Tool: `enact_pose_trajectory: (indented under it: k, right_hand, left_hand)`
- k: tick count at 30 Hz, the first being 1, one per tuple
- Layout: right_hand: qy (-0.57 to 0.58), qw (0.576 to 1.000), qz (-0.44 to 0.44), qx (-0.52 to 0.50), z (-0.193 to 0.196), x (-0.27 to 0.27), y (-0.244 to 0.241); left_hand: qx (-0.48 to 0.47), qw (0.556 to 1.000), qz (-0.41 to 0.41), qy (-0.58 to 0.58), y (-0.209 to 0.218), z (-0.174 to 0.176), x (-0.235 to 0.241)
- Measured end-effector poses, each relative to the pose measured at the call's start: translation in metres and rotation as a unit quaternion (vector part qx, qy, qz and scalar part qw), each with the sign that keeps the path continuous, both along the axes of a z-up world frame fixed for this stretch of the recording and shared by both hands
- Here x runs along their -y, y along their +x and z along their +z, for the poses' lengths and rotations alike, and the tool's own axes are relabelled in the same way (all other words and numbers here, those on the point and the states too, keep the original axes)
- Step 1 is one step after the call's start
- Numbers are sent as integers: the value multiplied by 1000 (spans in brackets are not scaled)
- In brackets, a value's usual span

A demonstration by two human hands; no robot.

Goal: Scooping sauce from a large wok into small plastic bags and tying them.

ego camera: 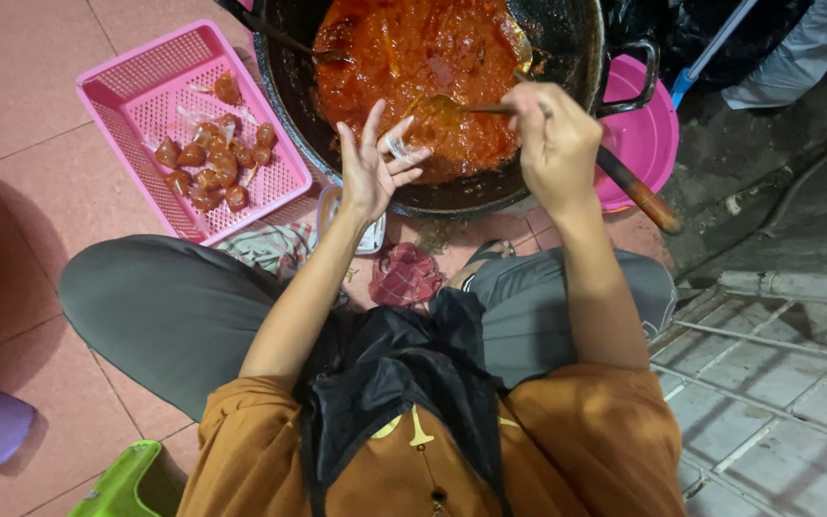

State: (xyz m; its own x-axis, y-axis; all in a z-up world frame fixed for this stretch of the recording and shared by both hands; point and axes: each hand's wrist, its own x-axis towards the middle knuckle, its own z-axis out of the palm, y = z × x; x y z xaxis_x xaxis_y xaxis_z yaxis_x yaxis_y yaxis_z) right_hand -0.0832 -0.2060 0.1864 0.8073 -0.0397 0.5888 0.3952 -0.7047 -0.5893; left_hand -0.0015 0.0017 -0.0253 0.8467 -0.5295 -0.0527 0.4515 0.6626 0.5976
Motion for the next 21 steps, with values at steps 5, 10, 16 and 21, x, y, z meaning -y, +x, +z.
enact_pose_trajectory:
  k: [5,10,16,21]
  right_hand:
    - [-155,983,84,57,-3,-8,-5]
    - [-185,972,131,55,-8,-15,-4]
    - [-56,995,31,76,-33,11,7]
    - [141,987,-80,-10,-66,50,28]
  left_hand:
    - [-10,1000,12,5,3,-1,-1]
    - [-14,1000,15,-2,5,-2,-3]
    - [-20,1000,16,-8,8,5,-10]
    - [-17,999,21,-24,10,8,-15]
